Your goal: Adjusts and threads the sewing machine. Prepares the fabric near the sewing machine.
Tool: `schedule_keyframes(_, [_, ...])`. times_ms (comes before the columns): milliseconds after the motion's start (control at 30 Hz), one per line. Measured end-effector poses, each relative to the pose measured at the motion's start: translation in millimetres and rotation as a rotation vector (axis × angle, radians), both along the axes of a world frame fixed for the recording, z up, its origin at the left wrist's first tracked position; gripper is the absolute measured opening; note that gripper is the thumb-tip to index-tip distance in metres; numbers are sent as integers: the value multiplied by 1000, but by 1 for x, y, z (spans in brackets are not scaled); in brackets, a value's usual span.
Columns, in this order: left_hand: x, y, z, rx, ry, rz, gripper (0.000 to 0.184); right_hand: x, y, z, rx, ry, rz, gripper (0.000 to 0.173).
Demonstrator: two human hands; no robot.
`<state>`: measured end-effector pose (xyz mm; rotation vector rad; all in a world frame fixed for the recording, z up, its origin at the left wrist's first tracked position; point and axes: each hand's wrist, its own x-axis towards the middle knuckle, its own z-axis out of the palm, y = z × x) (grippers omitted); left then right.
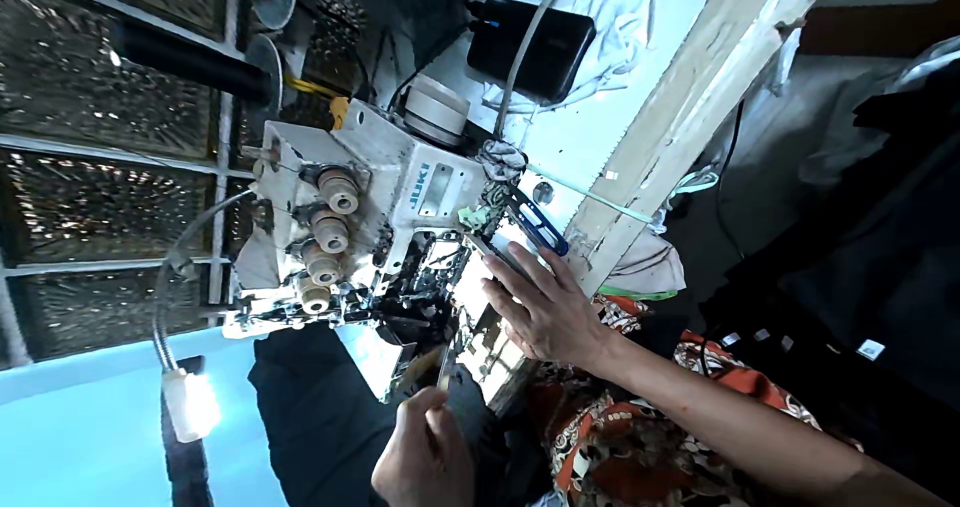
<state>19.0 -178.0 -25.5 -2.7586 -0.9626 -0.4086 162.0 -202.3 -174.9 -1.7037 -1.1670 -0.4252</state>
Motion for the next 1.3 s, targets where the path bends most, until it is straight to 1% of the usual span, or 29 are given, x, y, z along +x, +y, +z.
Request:
schedule_keyframes(67, [-5,-4,4,-27,-92,-18,37,0,0,0,1,-3,-12,34])
schedule_keyframes(133, [-9,-5,2,-22,-142,-25,37,0,0,0,-5,-4,-19,35])
schedule_keyframes(233, [-9,-1,-9,75,-152,6,35,0,0,0,-8,-14,-25,35])
schedule_keyframes(300, [-7,4,-20,144,-120,22,35,0,1,-1,-14,-20,-31,35])
schedule_keyframes(500, [-10,25,-76,277,-94,-5,28,0,0,0,-20,-23,-30,35])
schedule_keyframes(667, [-16,30,-93,265,-155,-43,25,3,-1,1,-37,-37,-21,36])
schedule_keyframes(733, [-18,32,-94,252,-157,-45,24,3,0,1,-25,-42,-29,35])
schedule_keyframes(900, [-23,27,-83,220,-97,77,29,2,-1,0,-31,-44,-40,35])
schedule_keyframes(1033, [-30,14,-63,212,-9,115,27,3,-1,0,-39,-43,-36,35])
schedule_keyframes(1133, [-29,7,-49,232,-25,103,26,3,0,-1,-24,-38,-35,34])
schedule_keyframes(1200, [-26,7,-49,233,-63,96,26,3,0,-1,-18,-39,-33,34])
schedule_keyframes(1300, [-20,19,-60,251,-100,80,25,3,0,-1,-22,-48,-39,35])
